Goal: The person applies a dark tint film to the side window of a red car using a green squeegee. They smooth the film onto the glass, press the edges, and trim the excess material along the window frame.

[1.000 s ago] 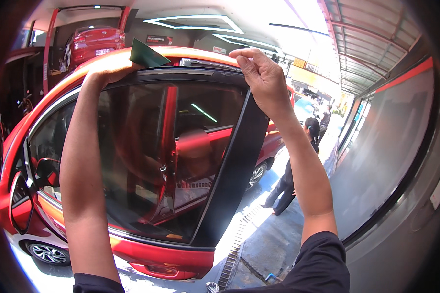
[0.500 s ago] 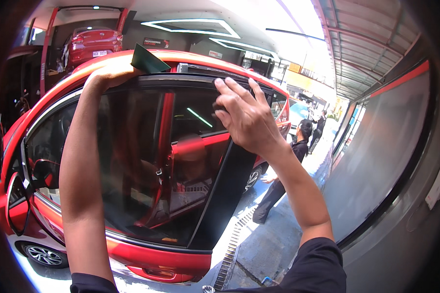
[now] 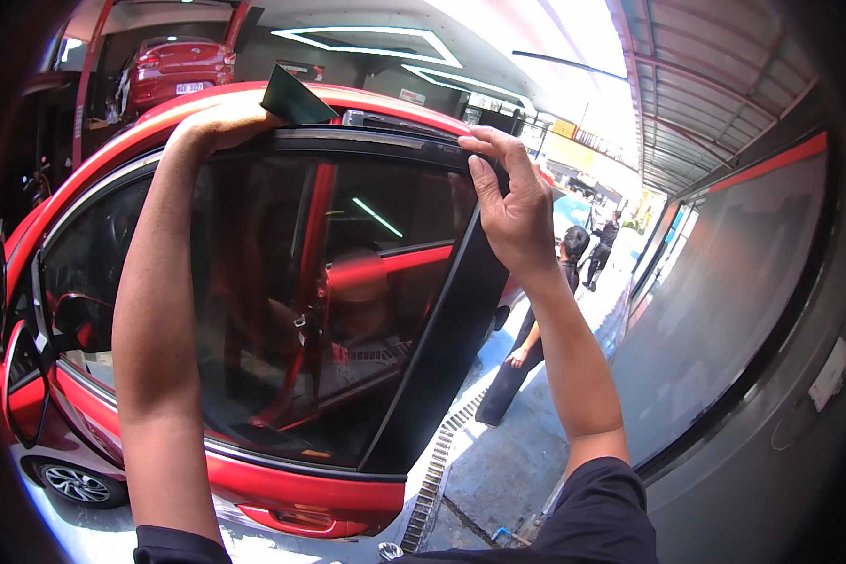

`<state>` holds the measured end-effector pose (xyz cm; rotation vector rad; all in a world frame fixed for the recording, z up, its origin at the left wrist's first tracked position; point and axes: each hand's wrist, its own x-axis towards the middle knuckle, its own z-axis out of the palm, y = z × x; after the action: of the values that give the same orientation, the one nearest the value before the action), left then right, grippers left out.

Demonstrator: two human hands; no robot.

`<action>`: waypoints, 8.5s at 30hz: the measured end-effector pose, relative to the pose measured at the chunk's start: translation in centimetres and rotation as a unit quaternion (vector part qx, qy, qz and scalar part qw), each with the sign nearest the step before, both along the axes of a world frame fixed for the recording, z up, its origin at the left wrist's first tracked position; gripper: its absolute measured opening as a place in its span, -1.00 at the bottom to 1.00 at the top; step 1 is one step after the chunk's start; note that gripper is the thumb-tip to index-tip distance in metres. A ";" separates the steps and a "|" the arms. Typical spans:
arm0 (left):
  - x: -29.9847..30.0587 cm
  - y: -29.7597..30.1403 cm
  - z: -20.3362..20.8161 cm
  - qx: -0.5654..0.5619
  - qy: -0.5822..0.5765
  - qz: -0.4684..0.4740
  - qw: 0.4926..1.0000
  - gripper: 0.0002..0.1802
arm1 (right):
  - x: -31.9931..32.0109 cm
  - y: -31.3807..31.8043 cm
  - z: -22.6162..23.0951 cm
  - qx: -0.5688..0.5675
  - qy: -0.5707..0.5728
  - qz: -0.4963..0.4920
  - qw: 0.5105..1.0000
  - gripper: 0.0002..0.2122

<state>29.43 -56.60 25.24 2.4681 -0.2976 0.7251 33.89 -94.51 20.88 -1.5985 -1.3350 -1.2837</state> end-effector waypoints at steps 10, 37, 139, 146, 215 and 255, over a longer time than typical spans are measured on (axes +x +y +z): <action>-0.8 -0.4 -0.3 0.005 0.014 0.012 1.000 -0.32 | -0.4 0.6 5.7 -0.211 -0.177 -0.193 0.942 -0.90; -1.7 -0.1 0.3 0.038 0.018 0.042 0.998 -0.29 | -1.5 -6.2 -4.4 0.099 0.351 0.127 0.922 -0.58; -11.3 -15.6 0.8 -0.106 -0.420 -0.060 0.899 -0.53 | -4.2 -12.9 -10.9 0.132 0.259 0.748 0.597 -0.56; -15.7 -30.8 -11.2 -0.096 -0.244 -0.250 0.932 -0.51 | -3.2 -16.6 -16.4 0.185 0.338 0.750 0.538 -0.55; -29.5 -48.1 -41.7 -0.407 -0.011 0.196 0.892 -0.64 | -24.1 -18.8 -41.1 -0.126 0.837 0.464 0.261 -0.05; -45.9 -36.1 -46.6 -0.296 -0.184 0.221 0.911 -0.68 | -40.6 -6.9 -43.2 -0.155 0.858 0.433 0.230 -0.04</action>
<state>-16.52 -92.72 -21.33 1.8116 0.3281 1.2586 -6.73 -101.42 -22.35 -0.9024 -0.3833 1.4635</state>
